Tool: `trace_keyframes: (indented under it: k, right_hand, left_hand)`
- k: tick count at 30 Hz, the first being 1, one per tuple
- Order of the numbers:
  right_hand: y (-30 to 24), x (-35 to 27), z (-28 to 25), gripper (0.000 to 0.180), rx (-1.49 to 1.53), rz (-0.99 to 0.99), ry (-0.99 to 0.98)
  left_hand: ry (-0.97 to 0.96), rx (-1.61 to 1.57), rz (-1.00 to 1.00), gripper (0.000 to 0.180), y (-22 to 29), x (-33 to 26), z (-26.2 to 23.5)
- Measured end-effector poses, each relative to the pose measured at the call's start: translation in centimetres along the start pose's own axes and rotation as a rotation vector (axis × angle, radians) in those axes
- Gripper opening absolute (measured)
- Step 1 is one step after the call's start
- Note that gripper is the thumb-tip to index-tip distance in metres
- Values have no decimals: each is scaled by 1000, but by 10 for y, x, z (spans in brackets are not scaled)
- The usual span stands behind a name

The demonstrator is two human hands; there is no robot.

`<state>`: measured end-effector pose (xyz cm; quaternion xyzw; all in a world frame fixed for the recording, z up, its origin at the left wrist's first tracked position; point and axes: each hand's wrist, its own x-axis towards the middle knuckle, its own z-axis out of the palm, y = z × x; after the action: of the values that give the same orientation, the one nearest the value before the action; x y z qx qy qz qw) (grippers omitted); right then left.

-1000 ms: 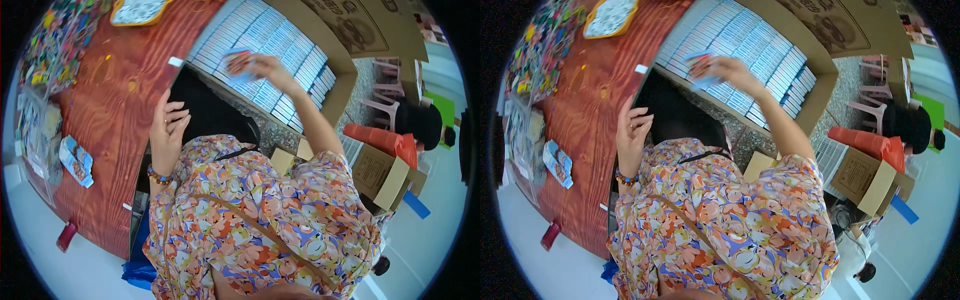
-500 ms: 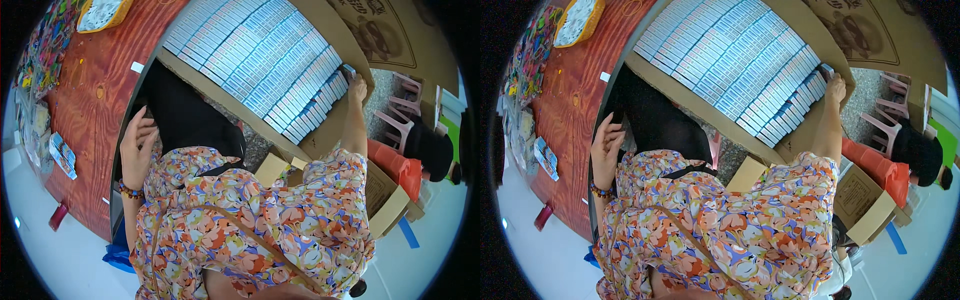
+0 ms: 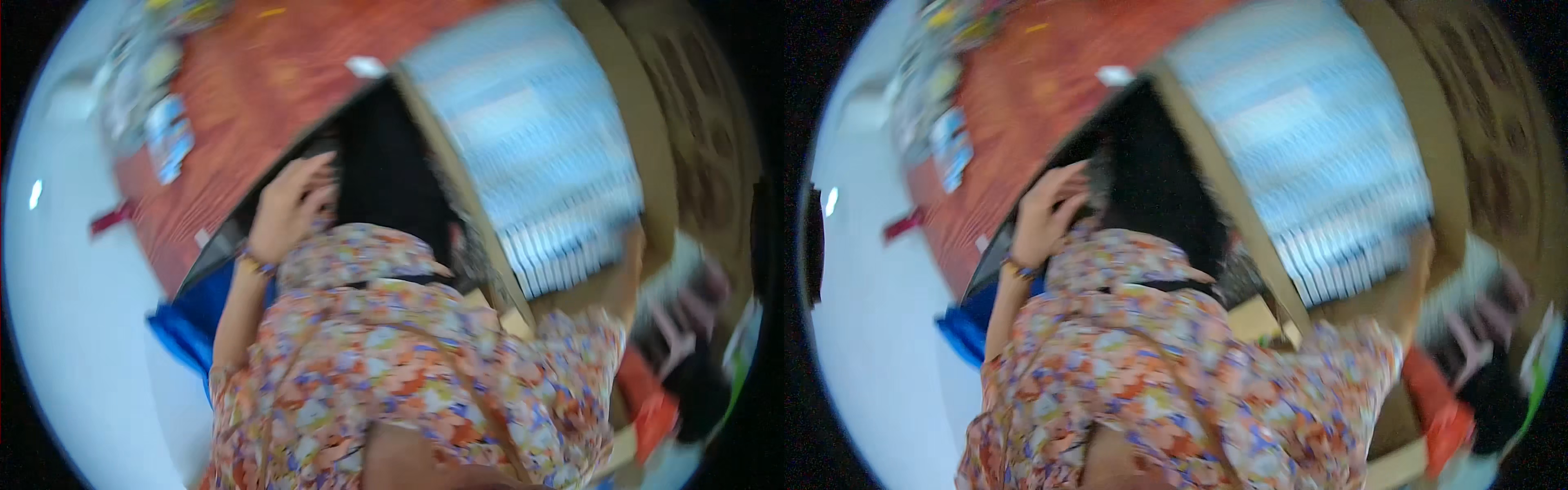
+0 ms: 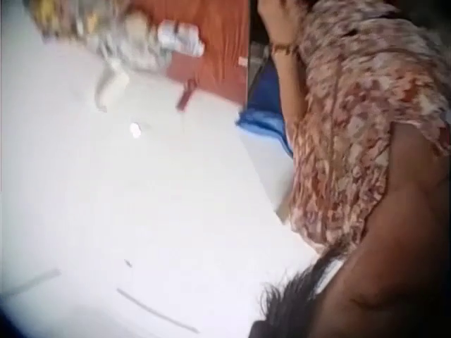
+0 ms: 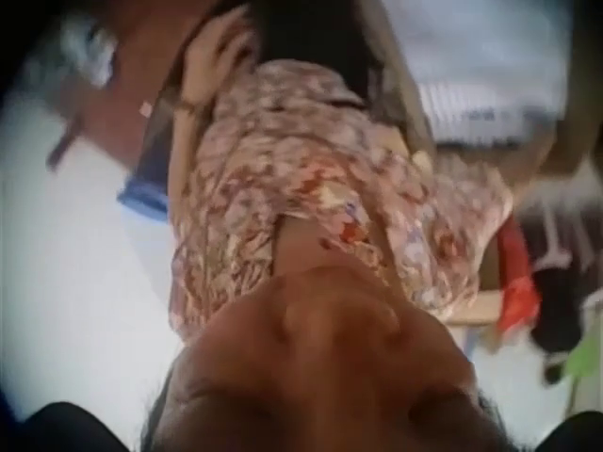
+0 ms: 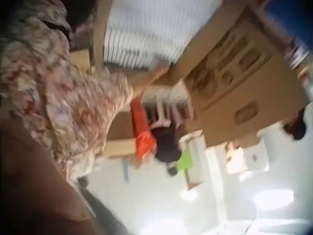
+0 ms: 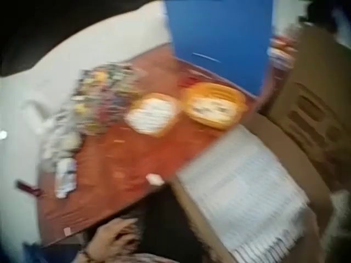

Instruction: Packaging small toy components and cards into individual boxes and then into a larger shipping box.

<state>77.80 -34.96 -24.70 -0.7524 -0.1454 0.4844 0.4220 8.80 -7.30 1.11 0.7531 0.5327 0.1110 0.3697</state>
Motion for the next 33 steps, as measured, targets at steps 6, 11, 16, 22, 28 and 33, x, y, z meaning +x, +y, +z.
trace_keyframes:
  k: [6,11,16,22,28,33]
  right_hand:
    - [2,151,37,36,770,-420,-421]
    - [-119,55,221,39,303,-1052,-7]
    - [-250,-62,384,38,-320,-1083,-23]
    - [-333,-149,535,34,-555,-1404,-342]
    - [-374,-236,711,28,-157,-575,-1134]
    - [-361,-231,755,25,-365,-642,-1442]
  left_hand:
    - [948,23,4,19,-106,-2,-51]
    - [1146,396,-261,54,-170,-10,-160]
    - [769,166,-689,110,-252,14,-177]
    - [975,345,-568,104,-201,4,-158]
    - [1061,455,-28,112,-133,-25,-130]
    - [903,345,-109,112,-115,-38,-111]
